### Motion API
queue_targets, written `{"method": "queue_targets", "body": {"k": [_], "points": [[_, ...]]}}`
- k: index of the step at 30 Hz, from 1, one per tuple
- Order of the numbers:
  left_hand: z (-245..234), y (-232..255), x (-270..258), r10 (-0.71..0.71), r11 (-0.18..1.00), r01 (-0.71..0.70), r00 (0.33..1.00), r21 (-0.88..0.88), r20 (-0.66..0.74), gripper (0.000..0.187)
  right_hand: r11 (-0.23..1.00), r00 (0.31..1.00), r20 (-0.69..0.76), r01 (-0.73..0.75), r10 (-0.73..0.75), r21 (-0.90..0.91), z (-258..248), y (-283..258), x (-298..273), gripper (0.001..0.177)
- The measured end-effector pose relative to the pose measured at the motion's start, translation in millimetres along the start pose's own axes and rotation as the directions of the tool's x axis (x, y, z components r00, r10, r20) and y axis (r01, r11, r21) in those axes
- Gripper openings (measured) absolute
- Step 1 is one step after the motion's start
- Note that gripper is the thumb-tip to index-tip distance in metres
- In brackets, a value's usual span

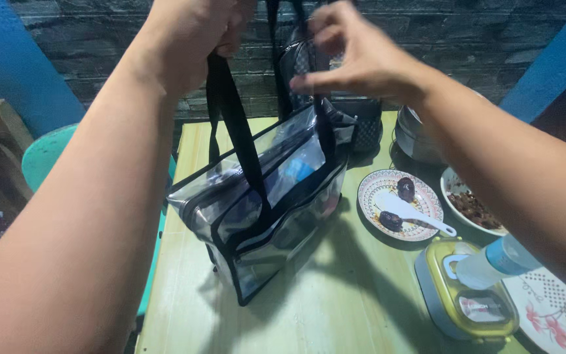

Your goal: The person packs a compartmentalized lunchbox with rice and dates, closes the lid, and places the lunchbox and two water bottles into a clear shoulder bag. The person then zips the bag and places it into a black backpack.

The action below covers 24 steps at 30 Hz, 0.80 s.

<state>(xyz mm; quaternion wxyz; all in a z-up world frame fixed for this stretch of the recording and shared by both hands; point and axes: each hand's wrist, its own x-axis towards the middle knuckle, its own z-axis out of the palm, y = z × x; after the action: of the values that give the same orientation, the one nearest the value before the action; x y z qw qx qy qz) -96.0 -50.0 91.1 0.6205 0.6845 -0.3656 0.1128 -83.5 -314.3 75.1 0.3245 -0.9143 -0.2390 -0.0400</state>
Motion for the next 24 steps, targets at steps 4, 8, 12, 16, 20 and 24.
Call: {"method": "queue_targets", "body": {"k": [4,8,12,16,20,24], "points": [[-4.1,-15.0,8.4,-0.006,0.991,0.015,0.998,0.135,-0.067,0.036,0.849,0.888,0.17,0.33,-0.427,0.413,16.5,22.3,26.5,0.035],[-14.1,-31.2,23.3,-0.042,0.985,0.064,0.99,0.162,-0.135,0.038,0.791,0.931,0.143,0.197,-0.336,0.58,25.7,27.7,49.5,0.03],[-36.0,-46.0,38.5,-0.039,0.977,0.071,0.986,0.202,-0.16,0.035,0.738,0.971,0.051,0.142,-0.234,0.66,40.2,19.1,74.6,0.047],[-57.5,-59.0,59.8,-0.032,0.972,0.07,0.985,0.223,-0.172,0.033,0.718,0.99,-0.034,0.122,-0.136,0.685,45.6,7.5,99.3,0.046],[-81.1,-66.5,77.3,-0.018,0.955,0.077,0.979,0.287,-0.202,0.031,0.777,0.985,-0.119,0.169,-0.121,0.606,43.0,-4.5,136.6,0.048],[-103.6,-81.3,87.4,-0.033,0.933,0.113,0.972,0.342,-0.232,0.03,0.741,0.969,-0.21,0.239,-0.134,0.628,49.7,1.6,183.2,0.032]]}}
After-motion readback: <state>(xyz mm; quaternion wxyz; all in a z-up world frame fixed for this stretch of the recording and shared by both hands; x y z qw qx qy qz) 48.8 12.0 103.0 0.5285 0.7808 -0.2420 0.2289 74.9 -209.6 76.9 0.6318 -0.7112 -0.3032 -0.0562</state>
